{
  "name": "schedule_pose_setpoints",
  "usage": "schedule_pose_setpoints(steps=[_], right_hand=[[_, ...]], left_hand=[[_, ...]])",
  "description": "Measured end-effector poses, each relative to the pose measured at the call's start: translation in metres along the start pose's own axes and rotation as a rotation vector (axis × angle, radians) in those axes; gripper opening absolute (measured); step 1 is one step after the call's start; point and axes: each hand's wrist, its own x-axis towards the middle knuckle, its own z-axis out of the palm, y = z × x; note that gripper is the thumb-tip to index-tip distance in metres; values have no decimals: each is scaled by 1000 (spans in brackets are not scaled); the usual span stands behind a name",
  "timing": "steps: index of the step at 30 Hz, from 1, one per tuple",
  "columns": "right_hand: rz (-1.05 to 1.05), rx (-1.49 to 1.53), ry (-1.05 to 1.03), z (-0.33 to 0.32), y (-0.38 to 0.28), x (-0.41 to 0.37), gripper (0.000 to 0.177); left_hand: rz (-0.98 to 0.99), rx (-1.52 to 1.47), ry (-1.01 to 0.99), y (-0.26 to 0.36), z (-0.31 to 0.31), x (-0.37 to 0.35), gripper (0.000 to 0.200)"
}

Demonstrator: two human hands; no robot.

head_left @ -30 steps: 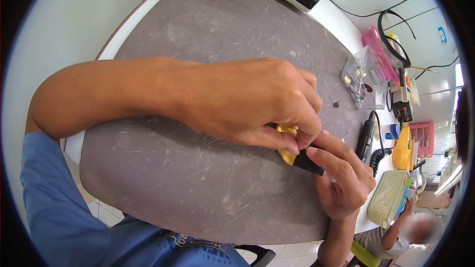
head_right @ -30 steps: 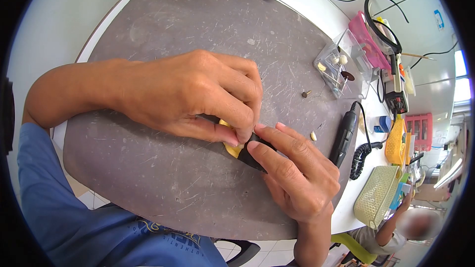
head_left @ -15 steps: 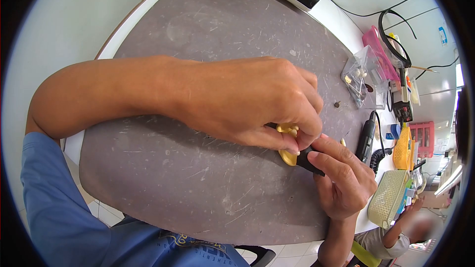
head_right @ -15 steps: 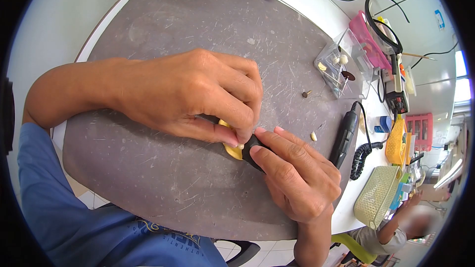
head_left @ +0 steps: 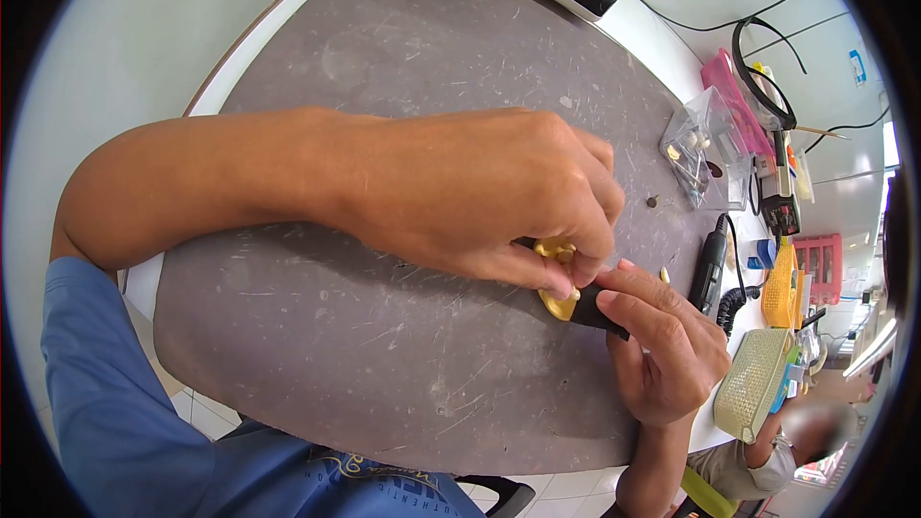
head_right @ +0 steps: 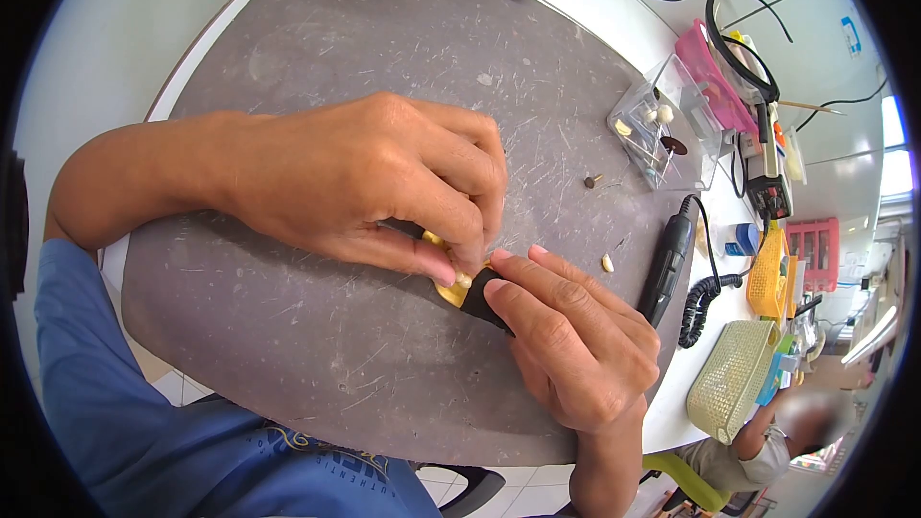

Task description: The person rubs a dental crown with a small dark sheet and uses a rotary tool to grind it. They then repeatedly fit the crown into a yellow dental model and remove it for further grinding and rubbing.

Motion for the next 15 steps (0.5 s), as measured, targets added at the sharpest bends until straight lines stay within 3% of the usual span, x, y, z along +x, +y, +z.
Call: schedule_pose_setpoints(steps=[6,9,15], right_hand=[[42,39,21,-2,0,-1,24],[181,-104,160,-8,9,-6,26],[292,-239,66,-19,21,-11,32]], left_hand=[[18,12,2,1,0,0,14],[45,88,21,3,0,0,16],[32,160,14,9,2,0,17]])
